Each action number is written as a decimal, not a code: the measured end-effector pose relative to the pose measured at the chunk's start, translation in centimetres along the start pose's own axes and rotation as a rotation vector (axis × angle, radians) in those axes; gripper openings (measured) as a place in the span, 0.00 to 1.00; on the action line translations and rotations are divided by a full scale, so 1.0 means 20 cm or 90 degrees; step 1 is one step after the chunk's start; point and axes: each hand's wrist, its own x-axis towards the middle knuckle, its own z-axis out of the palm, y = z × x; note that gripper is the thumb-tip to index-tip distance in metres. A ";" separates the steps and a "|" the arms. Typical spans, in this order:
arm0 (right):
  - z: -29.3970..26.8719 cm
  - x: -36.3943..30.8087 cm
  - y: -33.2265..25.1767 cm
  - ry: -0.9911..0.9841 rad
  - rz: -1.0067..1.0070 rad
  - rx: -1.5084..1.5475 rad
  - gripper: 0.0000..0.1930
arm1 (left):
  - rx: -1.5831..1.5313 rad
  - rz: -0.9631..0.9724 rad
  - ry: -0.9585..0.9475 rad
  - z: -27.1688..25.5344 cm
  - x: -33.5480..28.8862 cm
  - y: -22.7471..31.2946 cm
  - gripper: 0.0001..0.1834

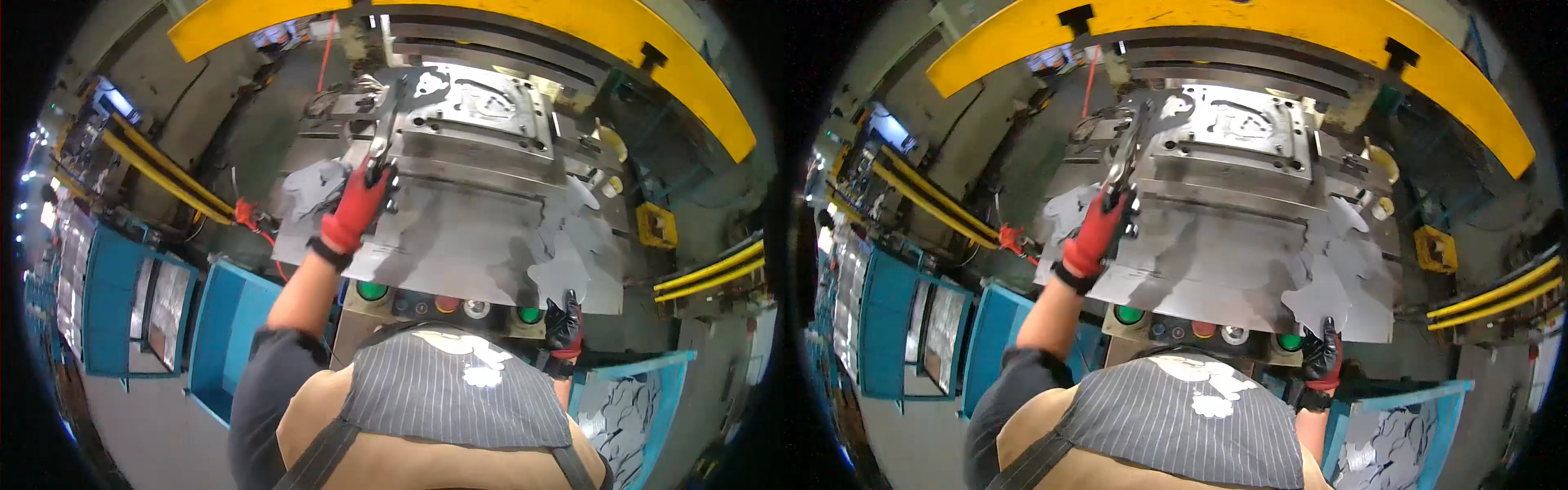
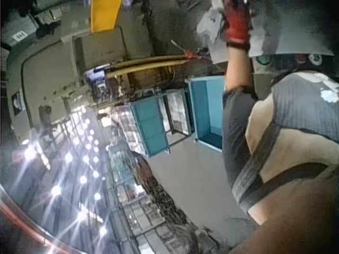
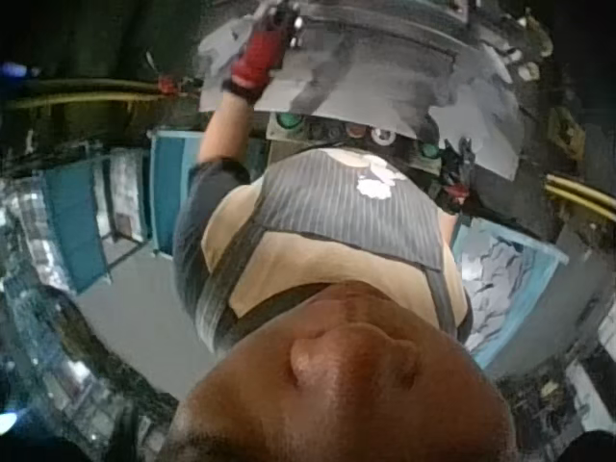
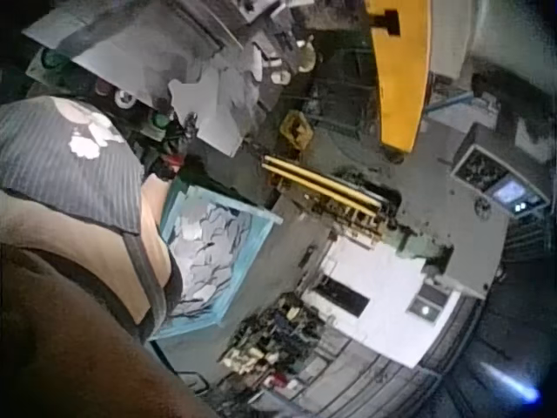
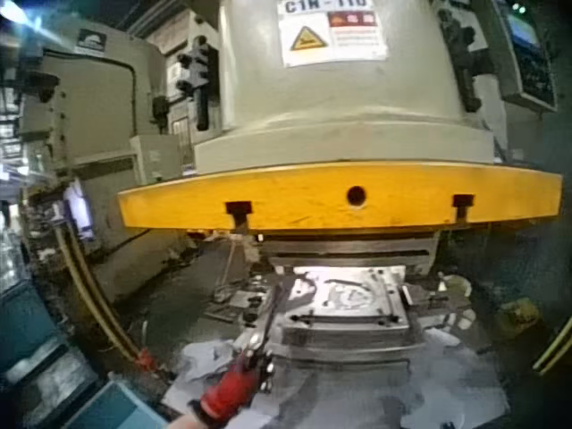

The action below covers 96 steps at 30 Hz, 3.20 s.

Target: Placing metal parts into a hydraulic press, activating the machine, and removing the finished pieces to a storage bin.

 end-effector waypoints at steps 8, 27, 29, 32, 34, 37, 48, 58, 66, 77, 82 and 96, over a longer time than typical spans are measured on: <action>0.12 0.13 0.10 -0.114 0.055 -0.050 0.20 | -0.093 -0.412 0.243 -0.46 -0.63 -0.37 0.13; 1.19 0.96 -0.08 -0.415 -0.295 -0.503 0.13 | -0.011 -0.157 0.031 -0.29 -0.76 -0.05 0.18; 1.34 1.21 -0.04 -0.336 -0.025 -0.336 0.12 | -0.376 -0.401 0.017 -0.29 -0.80 -0.13 0.20; 1.39 1.64 0.07 -0.464 -0.480 -0.812 0.11 | -0.359 -0.430 0.011 -0.23 -0.81 -0.08 0.20; 1.37 1.90 0.05 -0.195 -0.544 -1.096 0.15 | -0.341 -0.430 -0.014 -0.23 -0.79 -0.06 0.19; 1.51 1.89 0.17 -0.102 -0.305 -1.115 0.21 | -0.282 -0.456 0.084 -0.30 -0.92 -0.11 0.17; 1.68 1.60 0.27 -0.100 -0.228 -1.482 0.35 | -0.339 -0.437 0.073 -0.27 -0.87 -0.05 0.15; 1.28 1.12 -0.10 -0.328 -0.382 -0.771 0.24 | -0.192 -0.305 0.365 -0.55 -1.00 -0.25 0.14; -0.58 0.25 -0.11 0.150 -0.300 -0.046 0.17 | -0.253 -0.549 0.468 -0.71 -1.47 -0.82 0.16; -0.90 0.29 0.23 -0.109 0.036 -0.843 0.20 | 0.134 -0.252 -0.357 -0.31 -1.21 -1.66 0.09; -0.81 0.30 0.28 -0.076 0.030 -0.819 0.21 | 0.127 -0.303 -0.370 -0.35 -1.23 -1.84 0.10; -0.75 0.29 0.28 -0.005 0.037 -0.784 0.22 | 0.149 -0.232 -0.378 -0.32 -1.19 -1.73 0.14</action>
